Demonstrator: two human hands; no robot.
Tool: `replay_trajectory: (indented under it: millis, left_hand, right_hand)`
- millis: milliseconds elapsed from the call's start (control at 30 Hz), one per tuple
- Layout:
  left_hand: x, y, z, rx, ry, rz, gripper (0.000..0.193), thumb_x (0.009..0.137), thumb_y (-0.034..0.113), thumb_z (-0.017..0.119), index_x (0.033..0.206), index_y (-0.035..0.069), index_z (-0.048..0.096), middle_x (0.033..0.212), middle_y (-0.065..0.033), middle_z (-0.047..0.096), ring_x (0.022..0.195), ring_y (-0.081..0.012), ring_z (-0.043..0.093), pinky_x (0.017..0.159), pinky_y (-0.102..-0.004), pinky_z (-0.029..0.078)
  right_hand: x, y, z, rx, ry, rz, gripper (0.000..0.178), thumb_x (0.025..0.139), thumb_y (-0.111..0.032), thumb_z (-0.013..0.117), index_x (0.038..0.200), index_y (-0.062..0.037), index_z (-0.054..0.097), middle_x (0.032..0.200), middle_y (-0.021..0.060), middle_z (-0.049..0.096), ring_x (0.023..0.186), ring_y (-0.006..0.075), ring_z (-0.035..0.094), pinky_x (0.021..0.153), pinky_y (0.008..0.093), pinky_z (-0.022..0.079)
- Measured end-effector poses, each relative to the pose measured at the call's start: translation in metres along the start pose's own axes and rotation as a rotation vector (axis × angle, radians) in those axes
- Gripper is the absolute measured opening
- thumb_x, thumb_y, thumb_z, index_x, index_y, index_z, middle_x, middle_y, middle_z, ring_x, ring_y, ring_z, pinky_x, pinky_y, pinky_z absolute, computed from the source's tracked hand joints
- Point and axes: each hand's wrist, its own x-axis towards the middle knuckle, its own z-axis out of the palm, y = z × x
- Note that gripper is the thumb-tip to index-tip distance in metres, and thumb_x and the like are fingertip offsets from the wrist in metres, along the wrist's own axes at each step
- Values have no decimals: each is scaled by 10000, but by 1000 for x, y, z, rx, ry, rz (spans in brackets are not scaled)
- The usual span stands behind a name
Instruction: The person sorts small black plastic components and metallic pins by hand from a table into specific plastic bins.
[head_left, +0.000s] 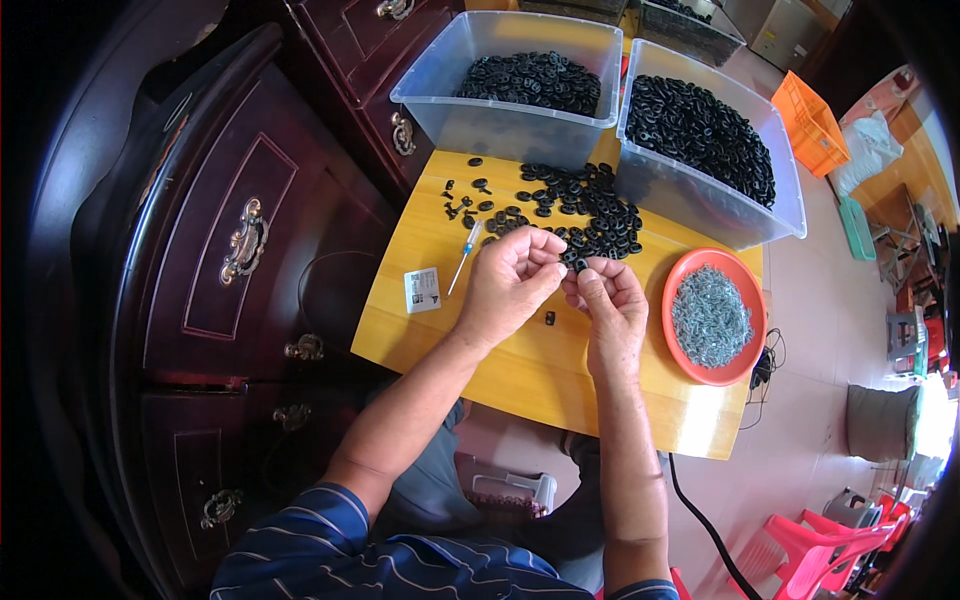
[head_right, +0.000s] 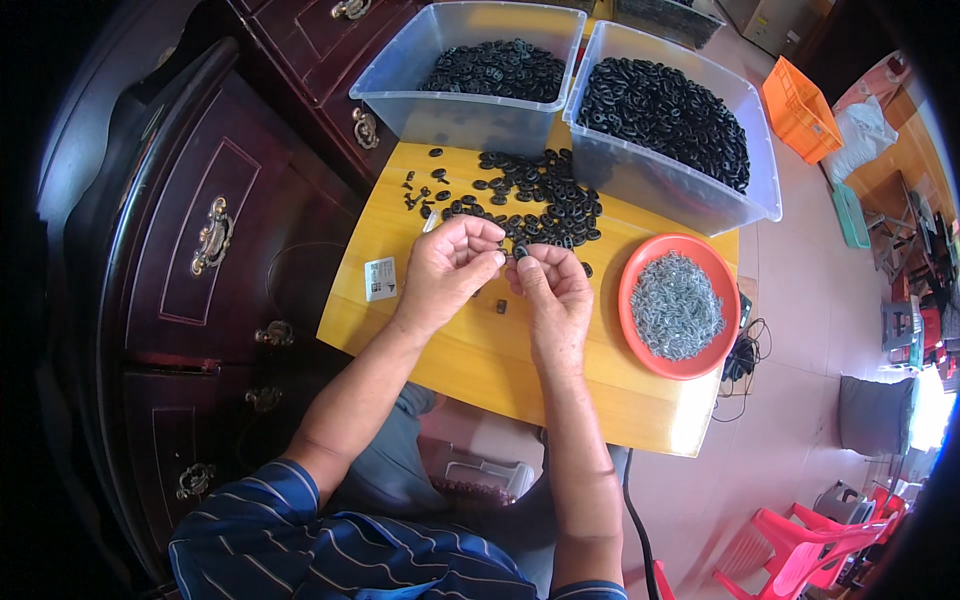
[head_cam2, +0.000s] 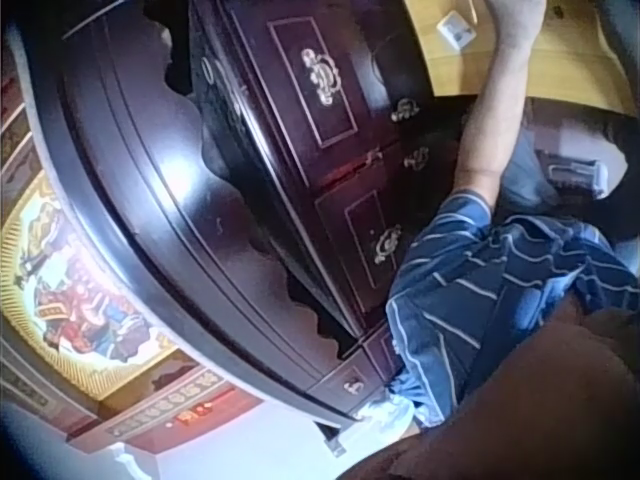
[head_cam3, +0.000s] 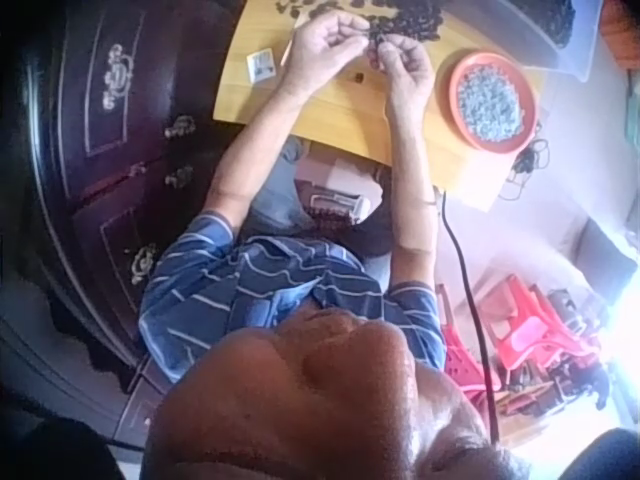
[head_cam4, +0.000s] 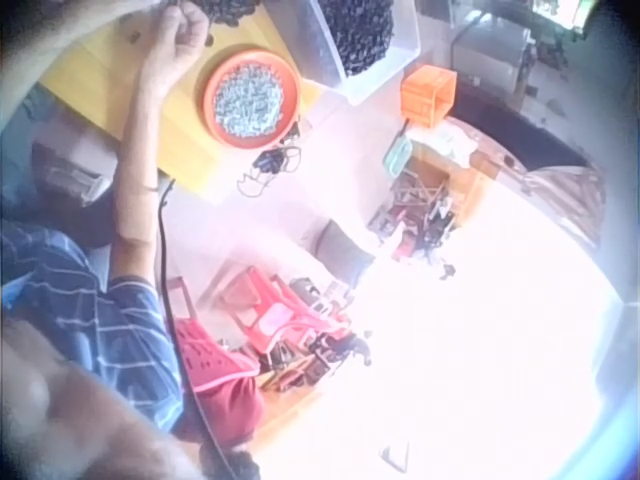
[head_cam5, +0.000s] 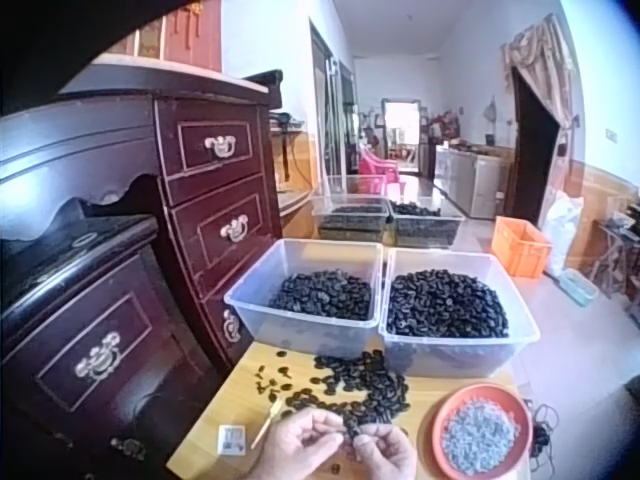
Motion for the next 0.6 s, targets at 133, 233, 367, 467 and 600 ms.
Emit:
replay_trajectory:
  millis: [133,233,367,467,600]
  left_hand:
    - [-1,-3,0,-21,-24,-21,200,905,-27,668,1098,-4,622,921,-19,652,784,-39,638,707,-183,548]
    - [-1,-3,2,-49,-22,-31,199,910,-30,663,1102,-5,618,928,-20,653,804,-45,643,731,-192,559]
    - [-1,-5,2,-15,-20,-33,199,914,-37,656,1107,-5,618,933,-19,653,821,-51,647,756,-202,567]
    - [-1,-4,3,-26,-12,-35,205,914,-38,658,1112,-1,620,935,-17,652,817,-51,647,764,-205,568]
    - [-1,-3,5,-54,-14,-70,208,915,-33,662,1116,1,621,937,-16,651,824,-51,645,766,-206,568]
  right_hand:
    - [0,0,0,47,31,36,96,968,-106,656,1042,-50,630,892,12,688,808,110,678,737,250,528]
    - [-1,-1,-1,36,49,60,86,965,-125,659,1023,-68,631,878,0,677,792,95,670,705,236,513]
    - [0,-3,-1,36,57,61,76,964,-130,660,1008,-77,628,876,-4,674,760,83,653,677,224,500]
    - [0,-2,-1,89,19,39,85,955,-109,667,1019,-68,630,880,-4,670,724,82,632,672,224,505]
    - [0,-2,1,124,47,-7,135,946,-71,668,1075,-43,638,886,4,664,729,85,622,676,231,514]
